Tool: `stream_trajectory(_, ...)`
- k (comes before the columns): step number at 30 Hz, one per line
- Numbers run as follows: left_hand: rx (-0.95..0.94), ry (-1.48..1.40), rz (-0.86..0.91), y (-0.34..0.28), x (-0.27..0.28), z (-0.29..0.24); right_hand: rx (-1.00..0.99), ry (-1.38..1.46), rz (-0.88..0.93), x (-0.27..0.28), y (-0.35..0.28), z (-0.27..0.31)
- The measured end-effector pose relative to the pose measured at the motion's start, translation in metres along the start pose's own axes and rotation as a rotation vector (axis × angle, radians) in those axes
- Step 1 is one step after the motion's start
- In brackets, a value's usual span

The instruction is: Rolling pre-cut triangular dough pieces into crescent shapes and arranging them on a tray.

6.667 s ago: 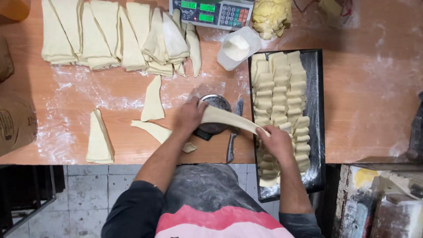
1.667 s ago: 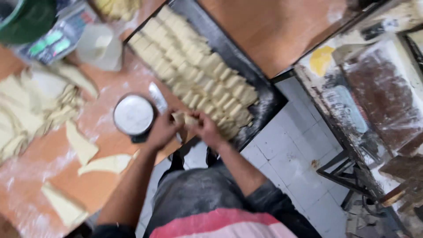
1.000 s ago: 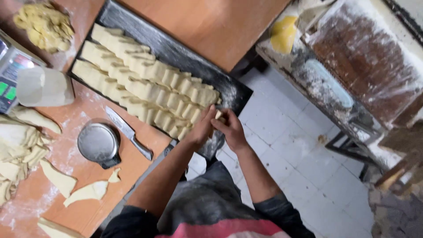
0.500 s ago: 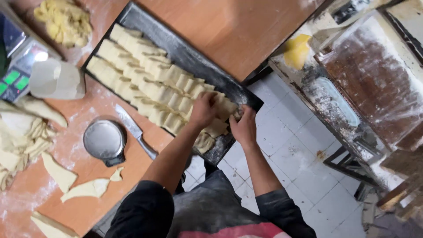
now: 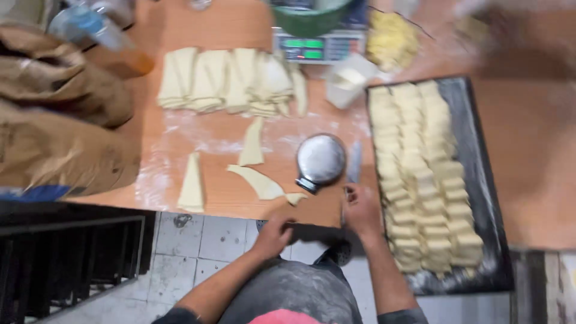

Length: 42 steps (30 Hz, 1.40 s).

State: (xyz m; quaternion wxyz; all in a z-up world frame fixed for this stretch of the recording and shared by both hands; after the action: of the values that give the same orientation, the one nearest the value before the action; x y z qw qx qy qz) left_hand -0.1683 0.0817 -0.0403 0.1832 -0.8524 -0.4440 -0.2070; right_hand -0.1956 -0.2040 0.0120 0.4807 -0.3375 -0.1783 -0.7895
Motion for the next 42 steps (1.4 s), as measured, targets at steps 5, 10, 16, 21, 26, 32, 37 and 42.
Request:
stream_trajectory(5,0.399,-0.193,-0.217,-0.035,0.092,0.109,0.186,0.108,0.221,-0.128,0.047,0.070)
stream_trajectory(10,0.574,-0.115,-0.364,-0.057,0.145,0.139,0.140,0.042,0.282,-0.207,0.081,0.126)
stream_trajectory(16,0.453,-0.296,-0.378,-0.013,0.177,0.138,-0.095,-0.212,0.204,-0.233,0.115,0.176)
stream_trajectory(21,0.414,-0.647,-0.271,0.025,0.137,0.169,-0.420,0.251,0.486,-0.287,0.121,0.096)
stream_trajectory(26,0.683,-1.321,-0.159,0.096,0.147,0.108,-0.516,0.729,0.590,-0.237,0.075,0.164)
stream_trajectory(32,0.459,-1.035,-0.245,0.143,0.156,0.067,-0.309,0.559,0.615,-0.172,0.047,0.160)
stream_trajectory(37,0.042,-0.273,0.128,0.137,0.207,-0.033,0.217,0.344,0.338,-0.101,0.054,0.192)
stream_trajectory(42,0.044,-0.470,0.394,0.159,0.185,-0.037,0.112,0.682,0.769,-0.107,0.063,0.140)
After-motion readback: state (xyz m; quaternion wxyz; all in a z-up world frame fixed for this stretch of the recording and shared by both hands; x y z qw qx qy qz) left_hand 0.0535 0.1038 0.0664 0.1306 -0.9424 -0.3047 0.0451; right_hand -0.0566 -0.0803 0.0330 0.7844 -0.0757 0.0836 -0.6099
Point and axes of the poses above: each hand's wrist, its own y-axis towards the middle knuckle, its own x-axis out of the back of the hand, z = x × y, the point moved 2 cm from there along y, towards the middle knuckle, and after that the axes turned 2 degrees about x, right-handed, at the moved point
